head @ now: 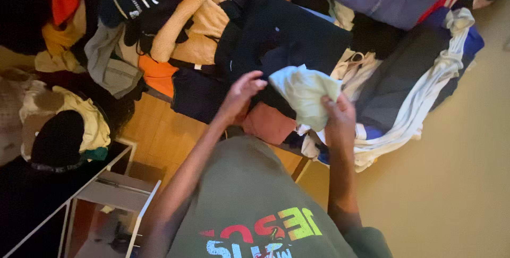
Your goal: The person sorts through a pile of mixed clothing on a table, picking up items one by one, folding them, and placing them into a nearby drawer. The person handles socks, underwear, and small garments, repeatedly moving between the pile and the drawer.
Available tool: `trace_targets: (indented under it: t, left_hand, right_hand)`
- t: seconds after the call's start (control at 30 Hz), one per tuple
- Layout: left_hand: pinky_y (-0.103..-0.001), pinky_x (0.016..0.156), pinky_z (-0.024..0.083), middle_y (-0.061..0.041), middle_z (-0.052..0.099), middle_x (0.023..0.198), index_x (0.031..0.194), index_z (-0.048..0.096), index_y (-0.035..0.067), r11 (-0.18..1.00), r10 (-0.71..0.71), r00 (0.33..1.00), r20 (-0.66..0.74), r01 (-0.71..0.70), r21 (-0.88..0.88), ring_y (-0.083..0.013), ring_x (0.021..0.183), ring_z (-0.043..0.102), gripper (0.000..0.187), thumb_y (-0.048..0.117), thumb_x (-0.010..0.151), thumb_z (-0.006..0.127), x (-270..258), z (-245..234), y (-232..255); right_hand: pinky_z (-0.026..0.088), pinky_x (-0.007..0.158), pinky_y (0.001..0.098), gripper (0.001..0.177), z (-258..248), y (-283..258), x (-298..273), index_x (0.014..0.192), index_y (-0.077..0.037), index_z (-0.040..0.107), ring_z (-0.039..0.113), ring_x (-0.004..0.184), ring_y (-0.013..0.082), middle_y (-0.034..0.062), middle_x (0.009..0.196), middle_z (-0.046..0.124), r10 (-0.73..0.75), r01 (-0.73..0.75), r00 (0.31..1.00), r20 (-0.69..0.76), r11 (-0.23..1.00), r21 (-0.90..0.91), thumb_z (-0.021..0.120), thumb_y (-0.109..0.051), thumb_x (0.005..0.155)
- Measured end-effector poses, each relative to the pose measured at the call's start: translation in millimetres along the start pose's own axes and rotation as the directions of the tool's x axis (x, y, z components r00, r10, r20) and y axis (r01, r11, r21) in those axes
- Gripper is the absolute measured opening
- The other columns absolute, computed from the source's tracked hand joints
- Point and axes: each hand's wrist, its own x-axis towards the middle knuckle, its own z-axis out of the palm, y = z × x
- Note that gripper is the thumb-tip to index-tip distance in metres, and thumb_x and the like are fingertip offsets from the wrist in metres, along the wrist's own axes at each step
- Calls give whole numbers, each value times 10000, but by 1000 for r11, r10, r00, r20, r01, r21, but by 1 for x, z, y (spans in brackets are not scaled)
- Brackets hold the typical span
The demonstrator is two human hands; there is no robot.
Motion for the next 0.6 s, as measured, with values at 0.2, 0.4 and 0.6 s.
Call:
trace_targets:
  t: [0.2,0.4,0.6]
  left_hand:
    - [-349,941,506,-105,698,1218,1331,622,-27,942,-206,975,77,219,-253,-155,1044,667,644,318,837,850,-17,67,-13]
    - [-394,879,618,-115,711,1112,1292,594,3,969,-207,948,-243,165,-182,-221,972,713,659,367,791,817,34,72,-49]
    - [-411,987,479,-235,481,1333,1499,374,3,745,513,803,-305,-240,622,-326,1197,504,942,340,783,887,32,36,-100]
  right_hand:
    - [563,839,282,335,32,18,8,1275,1,654,702,957,133,88,1126,731,119,-119,993,-12,992,-51,615,-143,975]
    - [486,803,425,339,19,30,56,1248,-5,755,623,875,330,212,1052,722,-145,-6,983,-113,589,-808,621,-285,1111]
    - [415,1019,497,738,12,68,70,1451,118,432,540,1212,447,319,1314,580,-404,193,914,27,377,-906,758,-333,967]
